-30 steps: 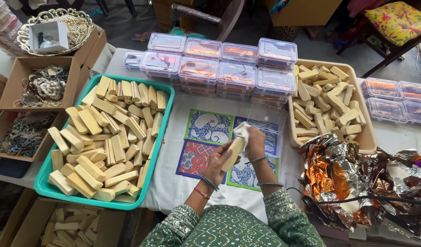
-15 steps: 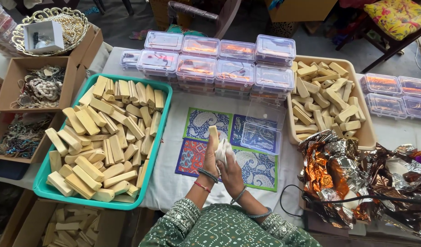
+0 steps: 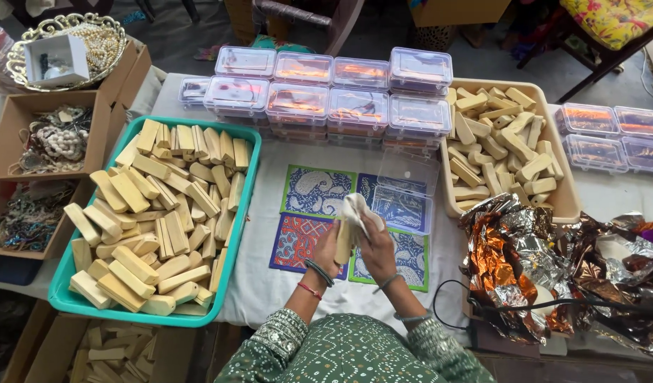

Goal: The person sits at a table and wraps small wooden blocks in shiny foil. They pick up a block, wipe it with a white cloth, and then wrap it in a sheet of foil. The wrapped block is placed into a clear plastic container. The person repeats this process for multiple blocks.

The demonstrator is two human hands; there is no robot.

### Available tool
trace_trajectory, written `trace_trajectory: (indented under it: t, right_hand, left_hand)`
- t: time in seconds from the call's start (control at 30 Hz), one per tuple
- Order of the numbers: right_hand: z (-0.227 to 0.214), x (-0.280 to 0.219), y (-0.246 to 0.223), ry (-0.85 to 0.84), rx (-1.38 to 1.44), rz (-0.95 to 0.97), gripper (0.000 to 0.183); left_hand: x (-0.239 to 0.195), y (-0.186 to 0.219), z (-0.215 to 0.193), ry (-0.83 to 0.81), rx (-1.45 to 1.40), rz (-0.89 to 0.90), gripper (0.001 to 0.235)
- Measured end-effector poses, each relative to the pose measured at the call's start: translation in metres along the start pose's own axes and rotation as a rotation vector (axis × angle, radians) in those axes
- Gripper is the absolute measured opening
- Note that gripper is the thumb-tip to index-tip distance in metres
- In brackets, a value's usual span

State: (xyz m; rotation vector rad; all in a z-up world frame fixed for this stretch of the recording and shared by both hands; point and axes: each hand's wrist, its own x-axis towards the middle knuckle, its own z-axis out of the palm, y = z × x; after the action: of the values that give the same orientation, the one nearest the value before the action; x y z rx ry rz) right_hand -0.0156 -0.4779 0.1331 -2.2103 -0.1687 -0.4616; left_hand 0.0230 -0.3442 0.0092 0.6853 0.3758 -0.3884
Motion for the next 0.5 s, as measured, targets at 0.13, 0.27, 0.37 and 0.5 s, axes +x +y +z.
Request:
trace_trajectory:
  t: [0.13, 0.27, 0.37, 0.5]
  right_hand:
    - [-0.004, -0.002, -0.024, -0.068, 0.049, -0.159, 0.058]
    - [-0.018, -0.034, -0.029, -0.200, -0.010, -0.215, 0.059]
    - [-0.026, -0.042, -0.008, -0.372, 0.095, -0.102, 0.050]
    - [-0.036, -0.053, 0.050, -0.302, -0.092, 0.190, 0.030]
  left_hand:
    - [-0.008, 0.012, 0.021, -0.025, -0.125, -0.035, 0.044]
    - [-0.014, 0.031, 0.013, -0.038, -0.263, -0.089, 0.056]
    - [-0.010, 0.026, -0.004, -0.158, -0.205, -0.117, 0.068]
    - [-0.025, 0.030, 0.011, -0.096, 0.031, -0.010, 0.041]
